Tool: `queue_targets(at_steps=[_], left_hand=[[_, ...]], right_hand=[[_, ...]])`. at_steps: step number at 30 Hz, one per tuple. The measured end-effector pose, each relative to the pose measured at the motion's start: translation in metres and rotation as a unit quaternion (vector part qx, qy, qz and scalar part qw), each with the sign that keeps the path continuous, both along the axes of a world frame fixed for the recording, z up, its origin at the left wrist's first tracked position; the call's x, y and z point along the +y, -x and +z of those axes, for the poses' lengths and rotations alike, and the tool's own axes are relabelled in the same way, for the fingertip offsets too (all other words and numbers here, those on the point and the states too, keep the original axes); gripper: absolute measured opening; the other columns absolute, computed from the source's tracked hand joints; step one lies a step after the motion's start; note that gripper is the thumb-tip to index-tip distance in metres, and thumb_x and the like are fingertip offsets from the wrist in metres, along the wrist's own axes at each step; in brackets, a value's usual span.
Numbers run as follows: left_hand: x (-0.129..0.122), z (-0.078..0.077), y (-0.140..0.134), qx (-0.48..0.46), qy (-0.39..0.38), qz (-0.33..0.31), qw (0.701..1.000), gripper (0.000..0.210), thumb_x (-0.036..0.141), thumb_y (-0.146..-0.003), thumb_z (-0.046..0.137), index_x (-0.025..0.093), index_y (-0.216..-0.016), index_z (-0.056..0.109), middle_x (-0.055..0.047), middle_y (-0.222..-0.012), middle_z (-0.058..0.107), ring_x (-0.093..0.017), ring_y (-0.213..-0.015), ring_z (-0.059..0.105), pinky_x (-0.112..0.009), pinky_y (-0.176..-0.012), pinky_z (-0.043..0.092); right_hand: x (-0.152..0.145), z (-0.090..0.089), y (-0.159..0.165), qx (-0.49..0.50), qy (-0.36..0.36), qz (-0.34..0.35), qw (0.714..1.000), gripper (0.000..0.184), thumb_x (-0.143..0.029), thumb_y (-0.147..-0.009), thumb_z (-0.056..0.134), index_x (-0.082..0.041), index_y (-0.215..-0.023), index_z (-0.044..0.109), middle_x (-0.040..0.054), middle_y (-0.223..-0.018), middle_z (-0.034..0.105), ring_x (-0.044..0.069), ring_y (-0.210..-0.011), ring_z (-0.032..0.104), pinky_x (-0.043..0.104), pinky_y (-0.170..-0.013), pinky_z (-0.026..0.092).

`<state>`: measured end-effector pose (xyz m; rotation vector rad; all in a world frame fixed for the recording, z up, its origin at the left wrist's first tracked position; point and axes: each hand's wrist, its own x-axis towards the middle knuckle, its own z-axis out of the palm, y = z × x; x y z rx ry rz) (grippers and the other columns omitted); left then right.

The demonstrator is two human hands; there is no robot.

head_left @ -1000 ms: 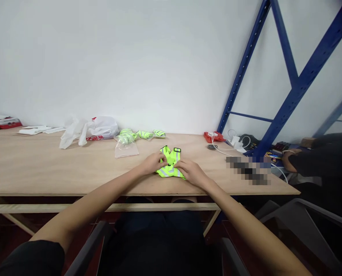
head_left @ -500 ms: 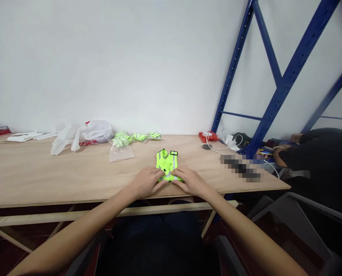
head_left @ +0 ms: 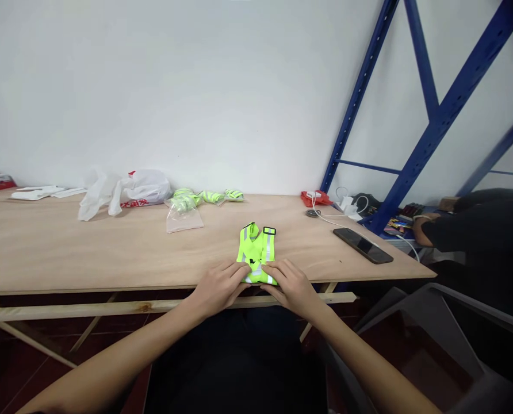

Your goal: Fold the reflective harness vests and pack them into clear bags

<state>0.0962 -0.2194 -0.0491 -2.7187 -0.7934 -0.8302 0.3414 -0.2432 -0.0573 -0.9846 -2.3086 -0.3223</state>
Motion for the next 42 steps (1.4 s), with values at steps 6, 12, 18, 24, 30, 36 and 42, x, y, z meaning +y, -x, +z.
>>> queue_targets(at_steps=[6,12,18,24,30,36,42], left_hand=[[0.004,0.009,0.001,0.041,-0.019,-0.015,0.999,0.027,0.032,-0.104,0.039,0.019,-0.111,0.061,-0.009,-0.102,0.072,-0.023,-0.090,0.067,-0.033,-0.076,0.053],[0.028,0.041,-0.008,0.081,0.055,-0.016,0.995,0.029,0.037,-0.102,0.040,0.018,-0.103,0.063,-0.009,-0.092,0.071,-0.023,-0.086,0.067,-0.031,-0.074,0.048],[0.085,0.062,-0.019,0.009,0.197,-0.033,0.980,0.033,0.039,-0.099,0.042,0.016,-0.105,0.066,-0.006,-0.087,0.071,-0.019,-0.077,0.064,-0.027,-0.070,0.044],[0.133,0.041,-0.030,-0.036,0.272,0.004,0.962,0.034,0.033,-0.098,0.040,0.015,-0.086,0.065,-0.006,-0.083,0.069,-0.019,-0.076,0.061,-0.029,-0.071,0.046],[0.123,0.037,-0.034,-0.031,0.142,0.001,0.989,0.016,0.029,-0.094,0.053,0.020,-0.095,0.065,-0.006,-0.097,0.067,-0.020,-0.089,0.063,-0.029,-0.078,0.047],[0.085,0.039,-0.030,0.060,0.099,0.040,0.992,0.040,0.052,-0.099,0.045,0.018,-0.094,0.064,-0.011,-0.095,0.067,-0.025,-0.087,0.064,-0.034,-0.077,0.046],[0.032,0.033,-0.013,0.073,0.124,0.015,0.989,0.058,0.068,-0.086,0.057,0.016,-0.111,0.057,-0.014,-0.107,0.066,-0.031,-0.096,0.063,-0.040,-0.082,0.048]], right_hand=[[0.001,0.002,0.000,0.044,0.016,0.018,0.999,0.029,-0.029,-0.098,0.055,-0.023,-0.125,0.063,0.0125,-0.107,0.069,0.028,-0.099,0.064,0.044,-0.085,0.056],[0.021,0.017,-0.010,0.108,0.071,0.039,0.991,0.022,-0.030,-0.096,0.058,-0.022,-0.115,0.066,0.0107,-0.106,0.070,0.025,-0.098,0.065,0.040,-0.085,0.055],[0.065,0.032,-0.014,0.168,0.156,0.026,0.973,0.027,-0.035,-0.095,0.057,-0.021,-0.115,0.067,0.0094,-0.112,0.073,0.025,-0.100,0.068,0.038,-0.088,0.052],[0.105,0.033,-0.011,0.150,0.246,-0.009,0.957,0.030,-0.037,-0.098,0.050,-0.017,-0.103,0.071,0.0069,-0.097,0.073,0.022,-0.085,0.067,0.032,-0.075,0.052],[0.097,0.027,-0.005,0.027,0.078,-0.108,0.991,0.017,-0.029,-0.095,0.059,-0.018,-0.104,0.069,0.0102,-0.103,0.066,0.024,-0.097,0.061,0.037,-0.087,0.049],[0.072,0.022,0.000,-0.049,0.035,-0.108,0.992,0.022,-0.026,-0.100,0.049,-0.018,-0.106,0.069,0.0121,-0.103,0.070,0.026,-0.098,0.063,0.040,-0.087,0.050],[0.023,0.018,-0.005,-0.044,0.035,-0.046,0.997,0.054,-0.052,-0.088,0.068,-0.017,-0.129,0.061,0.0163,-0.119,0.068,0.032,-0.109,0.062,0.045,-0.091,0.051]])
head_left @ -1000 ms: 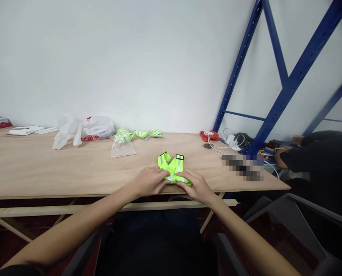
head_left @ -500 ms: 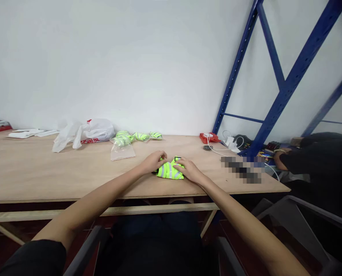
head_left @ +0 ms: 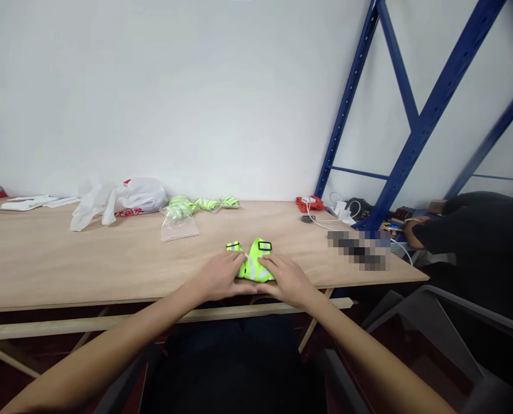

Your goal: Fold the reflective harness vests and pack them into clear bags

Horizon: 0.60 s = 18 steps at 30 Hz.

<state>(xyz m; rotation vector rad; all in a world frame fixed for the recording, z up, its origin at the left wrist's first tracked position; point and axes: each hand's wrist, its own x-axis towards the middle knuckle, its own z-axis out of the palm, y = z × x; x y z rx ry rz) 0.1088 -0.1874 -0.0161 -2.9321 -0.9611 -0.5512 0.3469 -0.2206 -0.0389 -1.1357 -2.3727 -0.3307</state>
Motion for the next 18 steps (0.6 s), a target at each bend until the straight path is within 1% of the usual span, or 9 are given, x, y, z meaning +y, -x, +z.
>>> queue_targets(at_steps=[2,4,6,8,10,12,15,17,18], left_hand=[[-0.016,-0.005,0.007,-0.003,-0.011,-0.012,1.000,0.056,0.058,-0.085,0.065,0.017,-0.122,0.053,-0.015,-0.120,0.063,-0.033,-0.109,0.060,-0.041,-0.089,0.047],[-0.024,-0.009,0.012,-0.013,-0.013,-0.024,1.000,0.041,0.042,-0.092,0.062,0.019,-0.124,0.053,-0.014,-0.122,0.063,-0.031,-0.113,0.059,-0.039,-0.092,0.046],[-0.024,-0.008,0.014,-0.030,0.004,-0.035,0.999,0.026,0.034,-0.096,0.053,0.019,-0.117,0.057,-0.012,-0.113,0.067,-0.028,-0.106,0.061,-0.037,-0.089,0.046],[-0.014,-0.003,0.012,-0.048,0.032,-0.038,0.998,0.025,0.037,-0.097,0.050,0.018,-0.107,0.061,-0.011,-0.101,0.068,-0.026,-0.093,0.063,-0.034,-0.082,0.046],[0.001,0.005,0.008,-0.071,0.071,-0.028,0.994,0.031,0.045,-0.095,0.050,0.017,-0.096,0.064,-0.009,-0.089,0.067,-0.024,-0.083,0.062,-0.031,-0.074,0.045],[0.019,0.012,0.003,-0.103,0.138,-0.023,0.985,0.038,0.051,-0.094,0.050,0.017,-0.085,0.064,-0.005,-0.078,0.065,-0.021,-0.074,0.059,-0.028,-0.067,0.042],[0.045,0.015,-0.004,-0.148,0.279,-0.046,0.948,0.047,0.060,-0.091,0.049,0.017,-0.075,0.061,-0.002,-0.068,0.060,-0.016,-0.063,0.052,-0.026,-0.058,0.038],[0.058,0.013,-0.007,-0.155,0.363,-0.053,0.917,0.051,0.066,-0.086,0.051,0.017,-0.076,0.062,-0.002,-0.067,0.061,-0.016,-0.060,0.051,-0.026,-0.055,0.037],[0.063,0.011,-0.007,-0.153,0.387,-0.044,0.908,0.053,0.068,-0.084,0.053,0.017,-0.079,0.063,-0.002,-0.070,0.063,-0.016,-0.062,0.053,-0.026,-0.055,0.038]], right_hand=[[-0.016,-0.005,0.001,-0.005,-0.014,0.014,1.000,0.063,-0.051,-0.083,0.073,-0.015,-0.133,0.058,0.0179,-0.122,0.066,0.034,-0.111,0.061,0.047,-0.091,0.051],[-0.026,-0.010,0.002,-0.005,-0.030,0.021,0.999,0.053,-0.040,-0.086,0.072,-0.015,-0.131,0.059,0.0174,-0.118,0.068,0.033,-0.107,0.062,0.045,-0.087,0.051],[-0.025,-0.011,0.002,0.013,-0.034,0.031,0.999,0.036,-0.031,-0.091,0.066,-0.016,-0.124,0.064,0.0153,-0.108,0.071,0.030,-0.099,0.065,0.042,-0.082,0.051],[-0.017,-0.006,0.000,0.054,-0.003,0.048,0.997,0.025,-0.031,-0.092,0.063,-0.018,-0.112,0.069,0.0126,-0.100,0.073,0.028,-0.093,0.066,0.039,-0.080,0.049],[-0.003,0.004,-0.001,0.109,0.073,0.050,0.990,0.022,-0.038,-0.092,0.063,-0.018,-0.099,0.071,0.0093,-0.093,0.074,0.025,-0.086,0.066,0.035,-0.077,0.048],[0.012,0.016,-0.001,0.167,0.178,0.032,0.969,0.026,-0.043,-0.090,0.064,-0.017,-0.089,0.070,0.0048,-0.084,0.072,0.021,-0.075,0.064,0.031,-0.069,0.047],[0.032,0.030,-0.001,0.244,0.323,0.039,0.914,0.033,-0.048,-0.088,0.063,-0.016,-0.088,0.069,0.0013,-0.080,0.069,0.018,-0.070,0.061,0.027,-0.062,0.045],[0.043,0.034,-0.002,0.269,0.383,0.065,0.882,0.037,-0.052,-0.085,0.065,-0.015,-0.089,0.068,0.0015,-0.082,0.069,0.018,-0.072,0.061,0.027,-0.062,0.046],[0.048,0.033,-0.003,0.271,0.399,0.074,0.873,0.038,-0.053,-0.084,0.066,-0.016,-0.090,0.068,0.0020,-0.083,0.069,0.018,-0.072,0.060,0.027,-0.062,0.046]])
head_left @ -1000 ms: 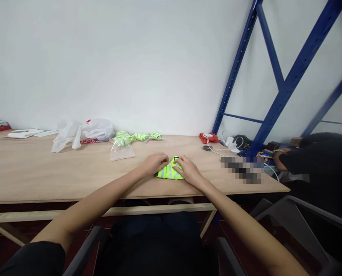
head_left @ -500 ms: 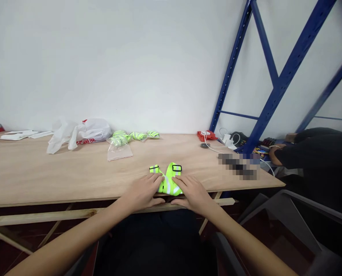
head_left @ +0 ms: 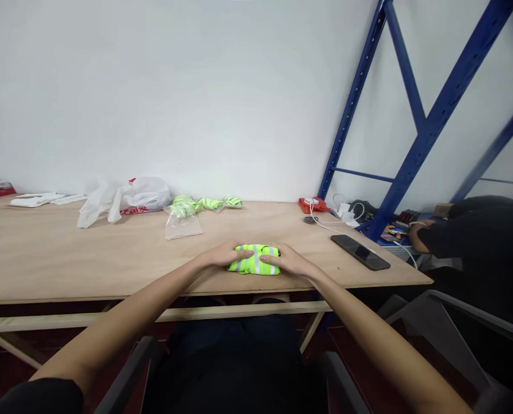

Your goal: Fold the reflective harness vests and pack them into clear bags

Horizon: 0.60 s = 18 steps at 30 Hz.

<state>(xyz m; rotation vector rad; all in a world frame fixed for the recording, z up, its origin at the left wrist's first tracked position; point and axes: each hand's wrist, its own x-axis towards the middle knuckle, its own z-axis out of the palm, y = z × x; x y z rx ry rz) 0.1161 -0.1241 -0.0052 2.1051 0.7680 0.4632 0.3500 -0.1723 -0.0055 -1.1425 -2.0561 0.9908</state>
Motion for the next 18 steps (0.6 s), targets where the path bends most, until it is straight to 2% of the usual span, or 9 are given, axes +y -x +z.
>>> queue_targets(at_steps=[2,6,10,13,18], left_hand=[[0.008,-0.005,0.000,0.018,0.000,0.044,0.999,0.055,0.071,-0.079,0.057,0.017,-0.088,0.065,-0.003,-0.080,0.067,-0.019,-0.069,0.057,-0.027,-0.058,0.040],[0.017,-0.015,0.000,0.030,-0.088,0.155,0.984,0.056,0.067,-0.078,0.060,0.017,-0.102,0.061,-0.006,-0.097,0.070,-0.022,-0.085,0.062,-0.028,-0.067,0.045],[0.015,-0.016,-0.001,0.024,-0.156,0.164,0.974,0.041,0.056,-0.083,0.058,0.018,-0.097,0.065,-0.007,-0.099,0.072,-0.023,-0.087,0.064,-0.030,-0.073,0.047],[0.006,-0.015,-0.003,0.021,-0.191,0.168,0.967,0.036,0.049,-0.089,0.052,0.018,-0.092,0.070,-0.007,-0.095,0.075,-0.023,-0.086,0.065,-0.031,-0.076,0.047],[-0.007,-0.022,-0.006,-0.014,-0.180,0.199,0.963,0.043,0.051,-0.091,0.048,0.017,-0.100,0.072,-0.009,-0.101,0.075,-0.026,-0.091,0.067,-0.033,-0.080,0.048]], right_hand=[[0.009,-0.003,-0.003,-0.006,0.004,0.003,1.000,0.038,-0.054,-0.083,0.066,-0.016,-0.091,0.067,0.0032,-0.086,0.069,0.018,-0.073,0.060,0.028,-0.063,0.047],[0.023,-0.014,-0.010,-0.063,-0.063,-0.058,0.994,0.036,-0.051,-0.088,0.061,-0.017,-0.101,0.066,0.0070,-0.100,0.069,0.022,-0.090,0.062,0.032,-0.077,0.050],[0.030,-0.017,-0.010,-0.131,-0.098,-0.076,0.984,0.037,-0.049,-0.090,0.058,-0.017,-0.104,0.067,0.0096,-0.107,0.069,0.025,-0.099,0.061,0.036,-0.088,0.048],[0.029,-0.013,-0.007,-0.142,-0.097,-0.067,0.983,0.036,-0.050,-0.090,0.057,-0.017,-0.098,0.070,0.0092,-0.102,0.071,0.025,-0.092,0.063,0.035,-0.083,0.048],[0.026,-0.006,-0.004,-0.134,-0.095,-0.065,0.984,0.037,-0.053,-0.086,0.059,-0.018,-0.082,0.070,0.0044,-0.080,0.070,0.021,-0.073,0.060,0.029,-0.065,0.045]])
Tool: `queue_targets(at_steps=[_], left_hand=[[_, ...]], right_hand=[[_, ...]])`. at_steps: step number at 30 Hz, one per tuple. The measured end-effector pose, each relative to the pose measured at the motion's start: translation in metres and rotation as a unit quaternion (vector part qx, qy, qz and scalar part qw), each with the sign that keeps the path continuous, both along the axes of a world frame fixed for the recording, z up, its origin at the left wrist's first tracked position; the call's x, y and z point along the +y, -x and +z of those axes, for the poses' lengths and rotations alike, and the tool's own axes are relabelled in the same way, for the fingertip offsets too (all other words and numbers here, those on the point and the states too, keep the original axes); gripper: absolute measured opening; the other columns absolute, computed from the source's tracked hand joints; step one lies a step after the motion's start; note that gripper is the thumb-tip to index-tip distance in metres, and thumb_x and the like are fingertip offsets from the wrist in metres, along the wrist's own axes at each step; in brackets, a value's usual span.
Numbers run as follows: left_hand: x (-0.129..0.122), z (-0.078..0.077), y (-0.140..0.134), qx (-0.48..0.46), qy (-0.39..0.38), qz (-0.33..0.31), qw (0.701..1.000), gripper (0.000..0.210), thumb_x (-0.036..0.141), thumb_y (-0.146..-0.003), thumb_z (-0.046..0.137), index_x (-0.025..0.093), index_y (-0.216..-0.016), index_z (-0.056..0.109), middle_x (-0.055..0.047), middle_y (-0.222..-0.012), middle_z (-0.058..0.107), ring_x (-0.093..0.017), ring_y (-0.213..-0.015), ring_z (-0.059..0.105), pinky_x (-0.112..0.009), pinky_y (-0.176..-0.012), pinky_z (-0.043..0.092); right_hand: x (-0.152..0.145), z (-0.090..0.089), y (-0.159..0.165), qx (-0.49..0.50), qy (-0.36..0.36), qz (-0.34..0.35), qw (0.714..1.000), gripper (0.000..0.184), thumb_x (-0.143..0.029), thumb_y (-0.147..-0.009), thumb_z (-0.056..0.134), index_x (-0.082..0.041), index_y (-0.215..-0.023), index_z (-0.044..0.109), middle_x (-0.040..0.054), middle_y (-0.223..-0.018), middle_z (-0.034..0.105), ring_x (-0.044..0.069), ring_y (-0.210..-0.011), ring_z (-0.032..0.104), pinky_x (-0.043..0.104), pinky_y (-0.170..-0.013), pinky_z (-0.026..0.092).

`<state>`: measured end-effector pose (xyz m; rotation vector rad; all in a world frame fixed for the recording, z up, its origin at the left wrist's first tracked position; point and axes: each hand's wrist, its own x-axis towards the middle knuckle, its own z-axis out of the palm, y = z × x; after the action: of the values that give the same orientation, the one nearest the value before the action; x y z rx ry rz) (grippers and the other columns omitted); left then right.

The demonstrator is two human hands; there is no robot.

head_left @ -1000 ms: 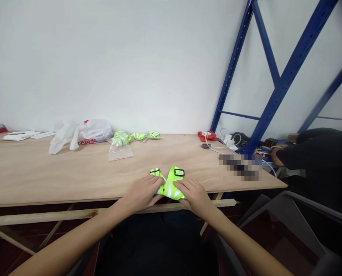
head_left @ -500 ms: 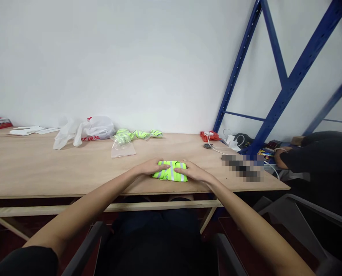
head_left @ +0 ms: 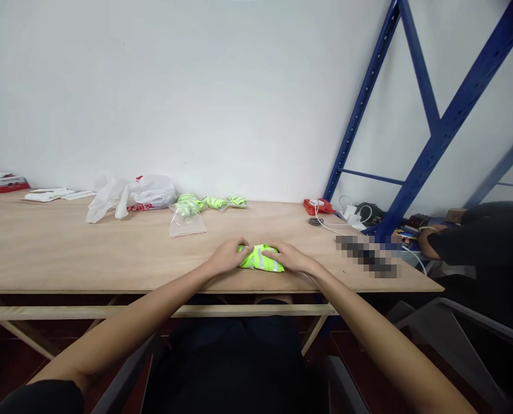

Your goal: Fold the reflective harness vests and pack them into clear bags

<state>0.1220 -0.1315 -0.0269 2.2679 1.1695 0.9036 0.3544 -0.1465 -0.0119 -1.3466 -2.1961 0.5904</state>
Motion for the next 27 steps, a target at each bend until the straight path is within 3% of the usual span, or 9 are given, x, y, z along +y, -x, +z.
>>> queue_targets(at_steps=[5,10,15,27], left_hand=[[0.002,-0.006,-0.005,-0.066,0.011,0.013,0.998,0.028,0.038,-0.085,0.057,0.017,-0.093,0.074,-0.007,-0.098,0.076,-0.024,-0.091,0.068,-0.032,-0.083,0.049],[0.011,-0.010,-0.016,-0.119,0.028,0.037,0.992,0.023,0.032,-0.080,0.059,0.017,-0.085,0.075,-0.007,-0.092,0.077,-0.025,-0.088,0.069,-0.033,-0.085,0.050],[0.017,-0.014,-0.026,-0.173,0.032,0.059,0.983,0.017,0.025,-0.077,0.058,0.017,-0.078,0.073,-0.005,-0.084,0.075,-0.023,-0.085,0.069,-0.032,-0.083,0.051],[0.021,-0.017,-0.030,-0.277,0.092,0.097,0.952,0.016,0.029,-0.077,0.063,0.014,-0.078,0.071,-0.004,-0.077,0.072,-0.020,-0.077,0.067,-0.028,-0.070,0.050]], right_hand=[[-0.003,-0.001,0.000,0.039,0.039,-0.017,0.998,0.041,-0.057,-0.083,0.062,-0.017,-0.074,0.067,-0.0003,-0.064,0.062,0.016,-0.060,0.053,0.026,-0.055,0.039],[-0.002,-0.006,-0.001,0.052,0.049,-0.043,0.996,0.043,-0.059,-0.080,0.065,-0.018,-0.068,0.061,-0.0016,-0.062,0.059,0.013,-0.057,0.047,0.025,-0.052,0.036],[-0.001,-0.017,0.000,0.131,0.098,-0.044,0.986,0.041,-0.057,-0.080,0.067,-0.016,-0.083,0.061,-0.0012,-0.073,0.061,0.014,-0.063,0.052,0.025,-0.055,0.041],[-0.005,-0.025,0.019,0.289,0.107,-0.087,0.947,0.045,-0.047,-0.073,0.078,-0.019,-0.098,0.053,0.0003,-0.088,0.064,0.017,-0.077,0.063,0.029,-0.064,0.051]])
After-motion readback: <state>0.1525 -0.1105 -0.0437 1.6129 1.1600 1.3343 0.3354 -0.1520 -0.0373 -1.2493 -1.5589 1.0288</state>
